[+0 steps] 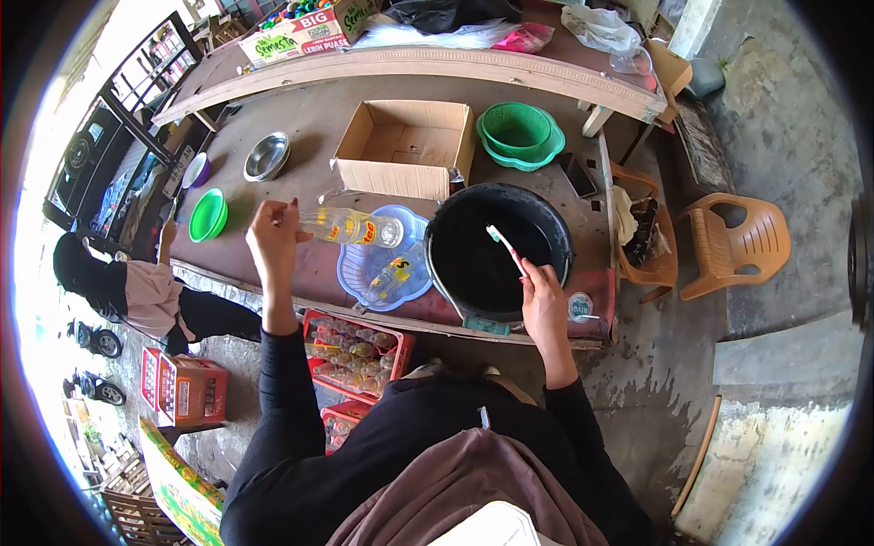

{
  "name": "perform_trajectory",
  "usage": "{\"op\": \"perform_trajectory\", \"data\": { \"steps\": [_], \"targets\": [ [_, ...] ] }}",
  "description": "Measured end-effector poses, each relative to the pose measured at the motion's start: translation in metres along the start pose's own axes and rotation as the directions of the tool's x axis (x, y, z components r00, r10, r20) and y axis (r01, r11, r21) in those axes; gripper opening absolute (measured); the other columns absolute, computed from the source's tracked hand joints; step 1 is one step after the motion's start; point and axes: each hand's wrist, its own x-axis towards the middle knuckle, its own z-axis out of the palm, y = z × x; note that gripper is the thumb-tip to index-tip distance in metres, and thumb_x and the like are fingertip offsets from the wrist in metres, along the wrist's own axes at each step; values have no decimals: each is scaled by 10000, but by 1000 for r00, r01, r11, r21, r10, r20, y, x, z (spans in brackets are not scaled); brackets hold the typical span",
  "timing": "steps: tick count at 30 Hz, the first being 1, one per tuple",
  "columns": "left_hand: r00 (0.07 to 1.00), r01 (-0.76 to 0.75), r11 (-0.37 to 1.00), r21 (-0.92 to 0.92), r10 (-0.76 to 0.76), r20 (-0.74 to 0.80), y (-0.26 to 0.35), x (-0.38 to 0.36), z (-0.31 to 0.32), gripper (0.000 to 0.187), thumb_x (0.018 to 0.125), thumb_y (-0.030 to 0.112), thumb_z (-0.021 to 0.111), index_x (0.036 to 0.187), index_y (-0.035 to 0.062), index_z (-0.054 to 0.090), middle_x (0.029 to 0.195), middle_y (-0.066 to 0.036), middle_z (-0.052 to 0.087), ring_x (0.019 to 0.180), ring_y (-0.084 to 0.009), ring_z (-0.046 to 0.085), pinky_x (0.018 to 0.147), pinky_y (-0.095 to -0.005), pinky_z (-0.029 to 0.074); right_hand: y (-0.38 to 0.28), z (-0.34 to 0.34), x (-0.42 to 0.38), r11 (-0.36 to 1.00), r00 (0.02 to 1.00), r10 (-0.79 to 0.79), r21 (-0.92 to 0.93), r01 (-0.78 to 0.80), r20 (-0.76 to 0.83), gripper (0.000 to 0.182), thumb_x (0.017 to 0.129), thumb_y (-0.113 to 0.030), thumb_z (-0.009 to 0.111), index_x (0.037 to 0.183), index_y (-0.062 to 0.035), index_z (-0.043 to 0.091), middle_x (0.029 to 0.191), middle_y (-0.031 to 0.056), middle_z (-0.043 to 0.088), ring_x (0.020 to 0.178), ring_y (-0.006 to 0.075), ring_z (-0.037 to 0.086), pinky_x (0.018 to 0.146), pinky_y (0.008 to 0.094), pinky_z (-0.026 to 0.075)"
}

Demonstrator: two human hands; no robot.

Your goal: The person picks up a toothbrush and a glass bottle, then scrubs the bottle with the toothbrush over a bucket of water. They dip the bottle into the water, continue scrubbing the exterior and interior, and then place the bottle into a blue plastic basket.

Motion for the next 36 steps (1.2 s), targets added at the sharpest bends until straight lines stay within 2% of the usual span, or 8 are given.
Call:
{"op": "perform_trajectory", "data": {
  "steps": [3,9,13,17,21,24,32,36],
  "targets": [
    [998,37,997,69,-33,-53,-40,-10,17,214,870,148,671,867,-56,605,711,-124,639,531,-184,666,444,-266,475,3,1,-2,999,1000,-20,-33,20,1,290,888,-72,595,1178,-70,581,939,97,560,787,293,634,657,397,508],
    [980,142,989,28,-137,-143,-133,-41,59,254,892,180,671,829,-53,592,662,-76,584,528,-209,673,411,-288,470,4,2,-2,998,999,-44,-51,43,-7,296,892,-81,591,1188,-75,578,940,103,557,776,302,633,657,394,512],
    [949,245,968,-54,-251,-193,-172,-66,75,221,886,124,664,801,-47,553,680,-92,605,531,-185,657,412,-296,515,3,0,-2,995,1000,-26,-93,26,4,301,898,-91,584,1198,-81,578,951,98,562,787,300,638,663,392,518],
    [918,285,930,-231,-335,-215,-209,-91,84,292,915,215,649,832,-36,523,688,-91,610,541,-199,671,459,-267,513,0,-1,-3,993,1000,-11,-114,12,14,305,898,-98,585,1203,-84,577,959,97,564,787,301,641,661,394,520],
    [851,444,820,-361,-512,-115,-227,-112,80,265,916,226,648,834,-5,545,699,-73,620,582,-161,660,489,-260,513,1,1,-3,993,1000,-21,-115,23,20,306,898,-96,584,1204,-85,577,967,95,565,793,298,642,662,398,520],
    [846,533,844,52,-532,-36,-228,-120,71,334,869,304,701,820,-13,610,702,-68,649,594,-125,654,510,-264,506,0,1,-2,993,999,-18,-114,21,26,308,900,-89,578,1208,-86,576,987,91,563,822,291,642,669,401,519],
    [886,399,846,355,-456,90,-246,-135,58,294,820,321,721,881,35,701,717,-93,692,658,-168,674,622,-313,508,1,1,-1,992,998,-30,-123,37,58,327,893,-69,583,1218,-97,571,989,94,565,839,296,635,689,401,509],
    [919,332,873,356,-385,87,-248,-135,44,319,832,362,698,873,48,729,697,-111,673,596,-222,630,593,-355,474,0,0,1,990,996,-53,-130,61,69,331,891,-68,590,1220,-101,578,978,97,571,841,299,636,691,403,509]
  ]
}}
